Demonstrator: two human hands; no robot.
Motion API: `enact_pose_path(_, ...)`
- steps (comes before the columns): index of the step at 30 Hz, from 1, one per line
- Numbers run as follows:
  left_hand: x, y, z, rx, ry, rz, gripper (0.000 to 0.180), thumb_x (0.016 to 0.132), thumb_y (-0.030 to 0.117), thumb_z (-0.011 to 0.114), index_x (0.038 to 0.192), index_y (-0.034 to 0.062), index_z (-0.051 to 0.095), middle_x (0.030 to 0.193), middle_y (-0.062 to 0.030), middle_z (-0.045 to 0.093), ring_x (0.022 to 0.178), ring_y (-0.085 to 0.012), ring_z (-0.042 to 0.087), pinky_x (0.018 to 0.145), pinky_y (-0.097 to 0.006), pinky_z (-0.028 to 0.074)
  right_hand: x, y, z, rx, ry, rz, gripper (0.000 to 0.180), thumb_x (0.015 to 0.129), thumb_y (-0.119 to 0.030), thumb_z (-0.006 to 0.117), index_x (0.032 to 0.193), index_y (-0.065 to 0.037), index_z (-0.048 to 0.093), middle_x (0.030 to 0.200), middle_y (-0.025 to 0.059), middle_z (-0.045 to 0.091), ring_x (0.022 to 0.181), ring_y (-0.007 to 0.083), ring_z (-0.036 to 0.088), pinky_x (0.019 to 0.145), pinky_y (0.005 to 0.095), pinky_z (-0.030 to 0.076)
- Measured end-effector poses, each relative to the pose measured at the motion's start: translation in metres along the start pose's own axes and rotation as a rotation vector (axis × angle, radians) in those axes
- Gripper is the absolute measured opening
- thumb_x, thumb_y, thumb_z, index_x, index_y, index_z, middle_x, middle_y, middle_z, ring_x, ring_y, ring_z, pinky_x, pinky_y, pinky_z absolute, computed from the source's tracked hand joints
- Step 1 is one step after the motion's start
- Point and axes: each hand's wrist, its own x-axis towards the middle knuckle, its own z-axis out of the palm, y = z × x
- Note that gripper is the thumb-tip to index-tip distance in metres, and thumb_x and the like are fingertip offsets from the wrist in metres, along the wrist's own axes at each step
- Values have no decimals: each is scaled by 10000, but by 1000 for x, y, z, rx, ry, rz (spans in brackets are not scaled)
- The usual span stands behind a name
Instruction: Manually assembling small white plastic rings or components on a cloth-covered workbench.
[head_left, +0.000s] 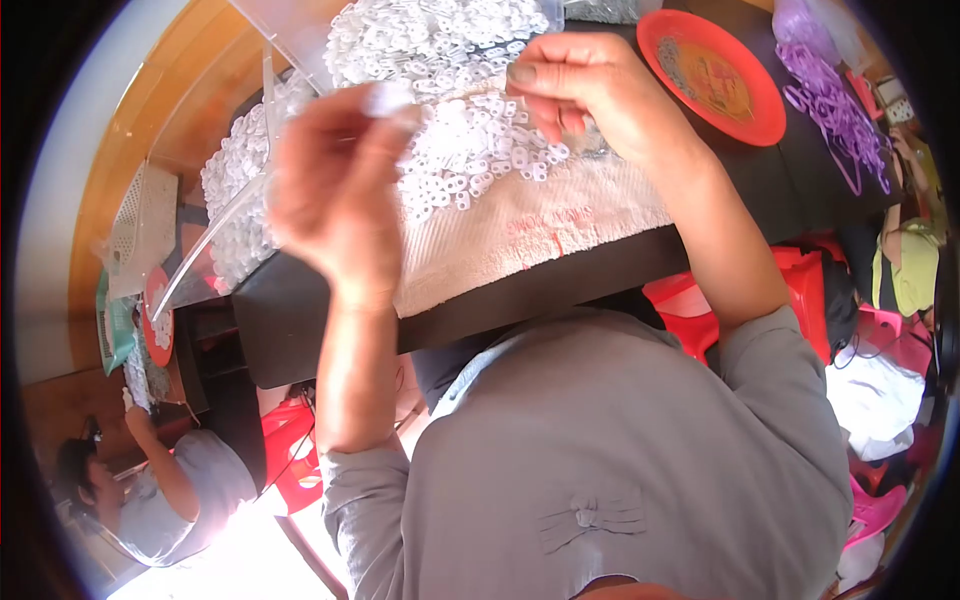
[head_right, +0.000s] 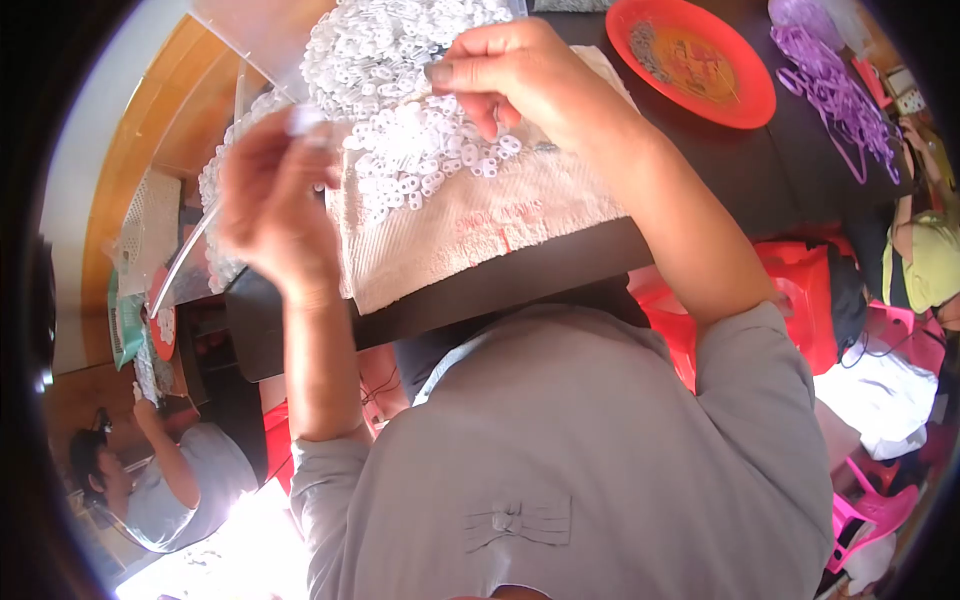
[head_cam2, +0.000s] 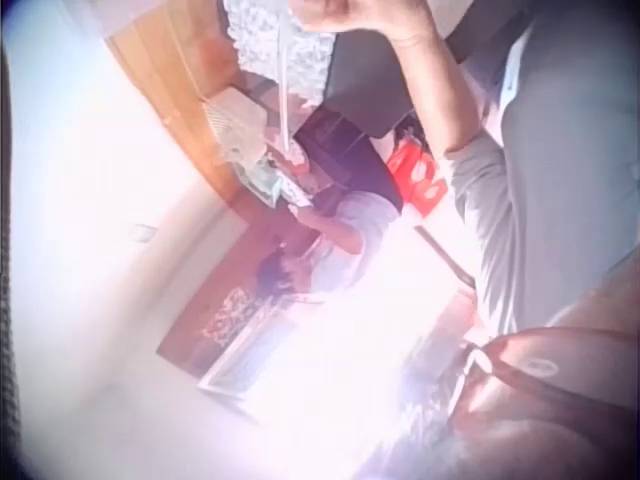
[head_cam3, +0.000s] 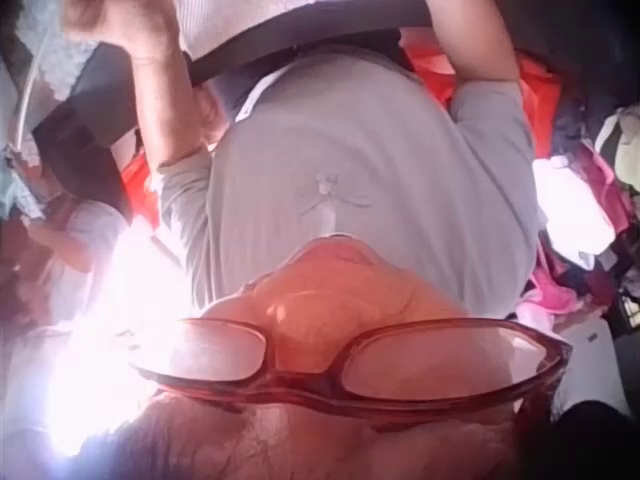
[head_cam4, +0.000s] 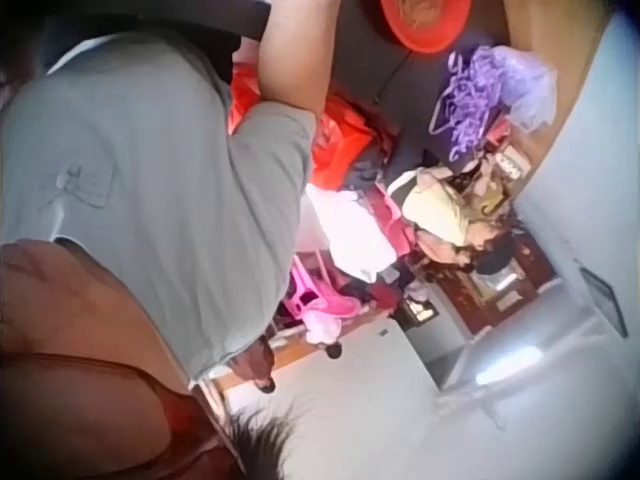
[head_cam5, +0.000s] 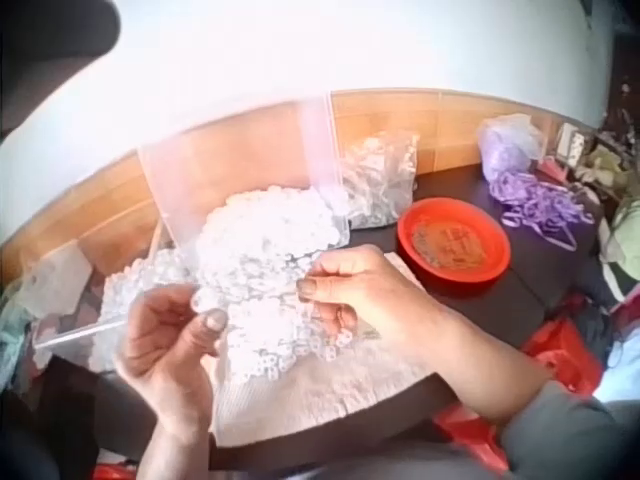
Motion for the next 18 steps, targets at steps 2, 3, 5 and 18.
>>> enact_pose_path(2,20,17,-13,88,114,218,203,762,-58,745,945,-66,659,799,-122,702,589,-106,613,463,-192,433,-3,2,-10,3,79,6,220,920,-242,612,845,-38,646,638,-3,560,565,70,536,524,220,344)
enact_pose_path(3,30,28,-20,195,161,271,183,759,-51,753,920,-68,667,757,-125,693,575,-99,601,439,-187,406,-5,0,-14,-3,139,7,182,904,-216,622,846,-45,643,638,6,557,579,77,546,536,235,363)
enact_pose_path(5,46,42,-43,402,260,290,158,765,-20,774,883,-66,679,698,-88,664,519,-80,532,445,-174,380,-9,-27,-8,107,149,97,149,907,-81,626,794,14,612,653,49,608,579,109,554,522,241,404)
enact_pose_path(18,0,3,2,542,-487,165,134,780,-32,727,888,29,678,877,-49,648,731,-125,599,601,-262,486,-30,-28,-27,-335,120,-170,88,866,-42,659,818,27,633,701,44,629,630,103,581,576,238,453)
